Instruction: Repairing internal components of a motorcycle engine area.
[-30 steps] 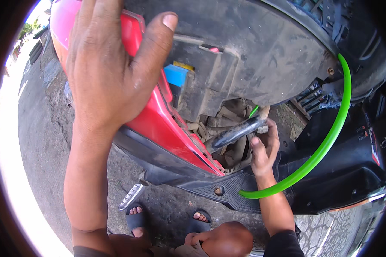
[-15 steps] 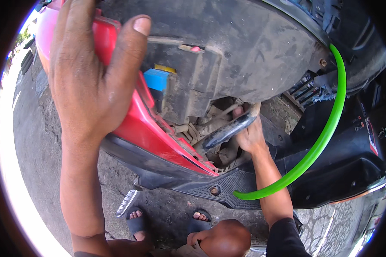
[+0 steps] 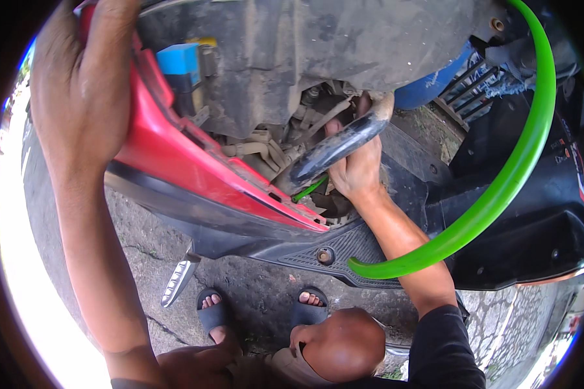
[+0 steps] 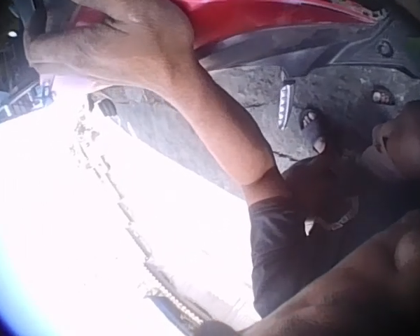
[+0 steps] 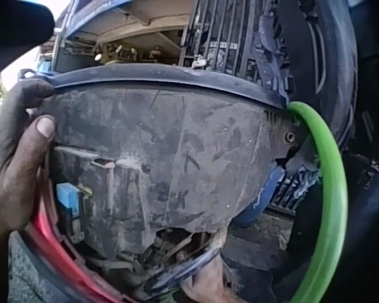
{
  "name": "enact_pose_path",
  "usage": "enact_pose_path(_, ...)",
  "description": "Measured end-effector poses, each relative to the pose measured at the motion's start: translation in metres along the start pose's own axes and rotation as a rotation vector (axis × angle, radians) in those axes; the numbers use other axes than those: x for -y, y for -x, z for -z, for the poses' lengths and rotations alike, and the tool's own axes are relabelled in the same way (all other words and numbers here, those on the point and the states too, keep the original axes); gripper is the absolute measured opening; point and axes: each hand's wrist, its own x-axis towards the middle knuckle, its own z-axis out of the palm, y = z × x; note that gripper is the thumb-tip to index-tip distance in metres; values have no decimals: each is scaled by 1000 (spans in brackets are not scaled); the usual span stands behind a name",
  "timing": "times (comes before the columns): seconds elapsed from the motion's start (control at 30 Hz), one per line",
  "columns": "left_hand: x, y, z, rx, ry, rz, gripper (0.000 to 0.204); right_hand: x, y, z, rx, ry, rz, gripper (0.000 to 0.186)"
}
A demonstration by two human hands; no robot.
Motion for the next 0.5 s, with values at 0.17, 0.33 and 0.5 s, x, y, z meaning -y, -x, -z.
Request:
enact_pose_path(0.17, -13, 4, 13, 37, 67, -56, 48, -9, 12, 2, 94, -102, 37, 79)
enact_pose_path(0.33, -26, 3, 27, 166, 286, -172, 48, -10, 14, 3, 119, -52, 99, 79)
enact_pose_path(0.5, 5, 4, 22, 140, 185, -141, 46, 9, -12, 3, 105, -213, 35, 73)
